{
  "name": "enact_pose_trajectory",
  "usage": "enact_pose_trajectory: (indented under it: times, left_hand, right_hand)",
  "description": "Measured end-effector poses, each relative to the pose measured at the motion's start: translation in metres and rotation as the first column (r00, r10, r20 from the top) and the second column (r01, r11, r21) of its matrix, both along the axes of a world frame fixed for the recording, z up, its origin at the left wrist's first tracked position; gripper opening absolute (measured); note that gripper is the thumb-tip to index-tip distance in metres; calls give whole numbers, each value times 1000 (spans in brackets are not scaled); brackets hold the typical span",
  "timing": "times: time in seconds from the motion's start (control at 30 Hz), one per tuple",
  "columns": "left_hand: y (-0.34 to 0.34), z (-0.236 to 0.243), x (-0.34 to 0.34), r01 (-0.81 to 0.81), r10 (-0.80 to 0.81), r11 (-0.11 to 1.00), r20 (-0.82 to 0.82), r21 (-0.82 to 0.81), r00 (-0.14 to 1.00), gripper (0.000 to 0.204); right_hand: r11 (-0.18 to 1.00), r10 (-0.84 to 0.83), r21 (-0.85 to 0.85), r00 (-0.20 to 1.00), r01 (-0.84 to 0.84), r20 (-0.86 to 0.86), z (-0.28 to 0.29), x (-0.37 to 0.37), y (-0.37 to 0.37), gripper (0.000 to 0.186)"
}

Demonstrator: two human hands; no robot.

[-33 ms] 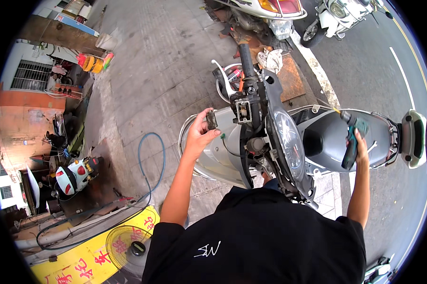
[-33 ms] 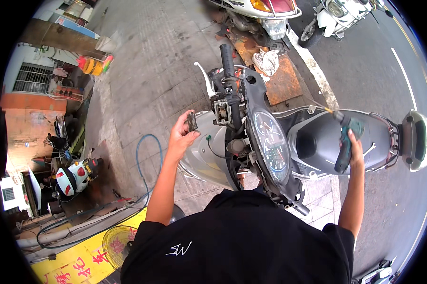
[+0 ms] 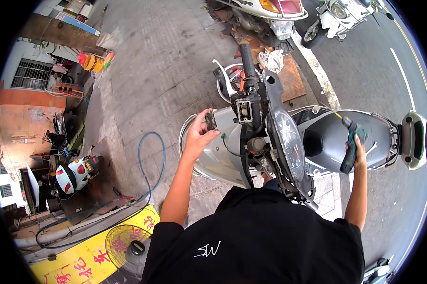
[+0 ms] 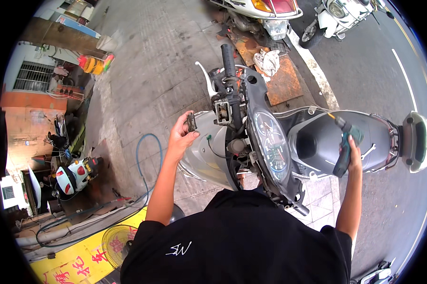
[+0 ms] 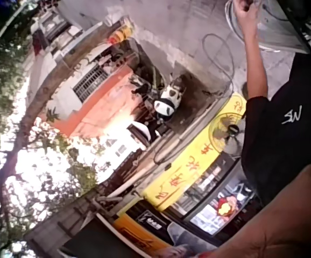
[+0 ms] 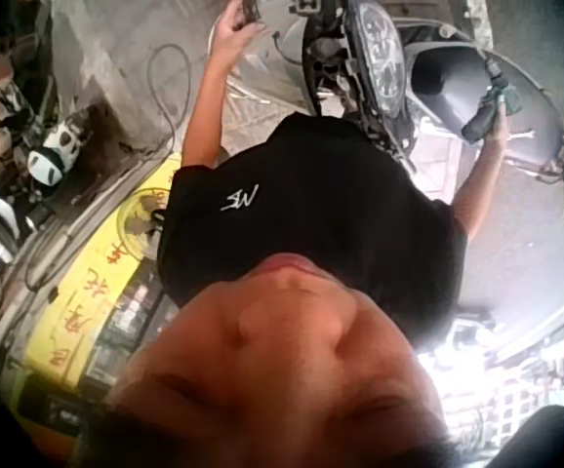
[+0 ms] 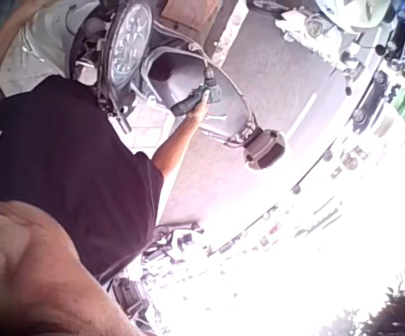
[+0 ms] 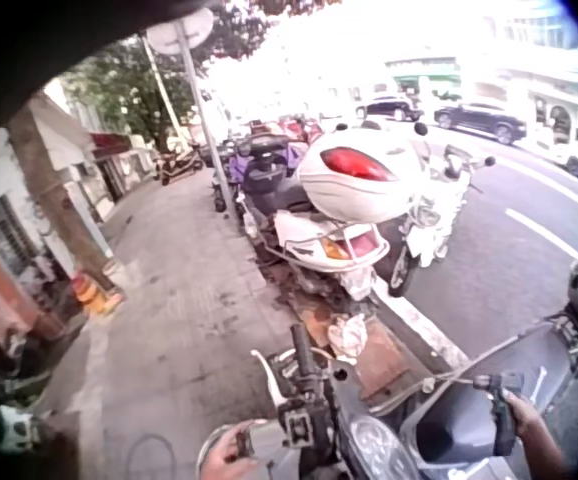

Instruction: The person removes the rearview mirrors from a scooter handlebar using a wrench, detaches the handlebar cover, unscrews and removes the brake fluid reservoir cover using a power drill, and cleans inside the reservoir with a small tool.

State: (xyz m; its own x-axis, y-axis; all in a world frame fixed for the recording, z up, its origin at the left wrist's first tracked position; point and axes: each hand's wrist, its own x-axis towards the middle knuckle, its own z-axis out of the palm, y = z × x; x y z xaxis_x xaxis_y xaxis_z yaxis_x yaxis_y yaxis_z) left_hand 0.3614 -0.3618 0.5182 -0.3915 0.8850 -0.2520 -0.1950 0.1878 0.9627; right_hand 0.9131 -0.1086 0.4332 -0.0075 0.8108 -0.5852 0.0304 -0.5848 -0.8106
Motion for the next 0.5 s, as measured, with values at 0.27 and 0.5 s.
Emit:
enact_pose_trajectory:
  times: [0.27, 0.5]
  left_hand:
    - [-13, 9, -1, -40, 40, 999, 2, -2, 999, 74]
    - [-27, 8, -4, -17, 17, 1000, -8, 5, 1000, 79]
  right_hand:
    - [798, -602, -272, 732, 538, -319, -135, 87, -32, 40]
    - [801, -596, -317, 726, 508, -344, -181, 86, -16, 29]
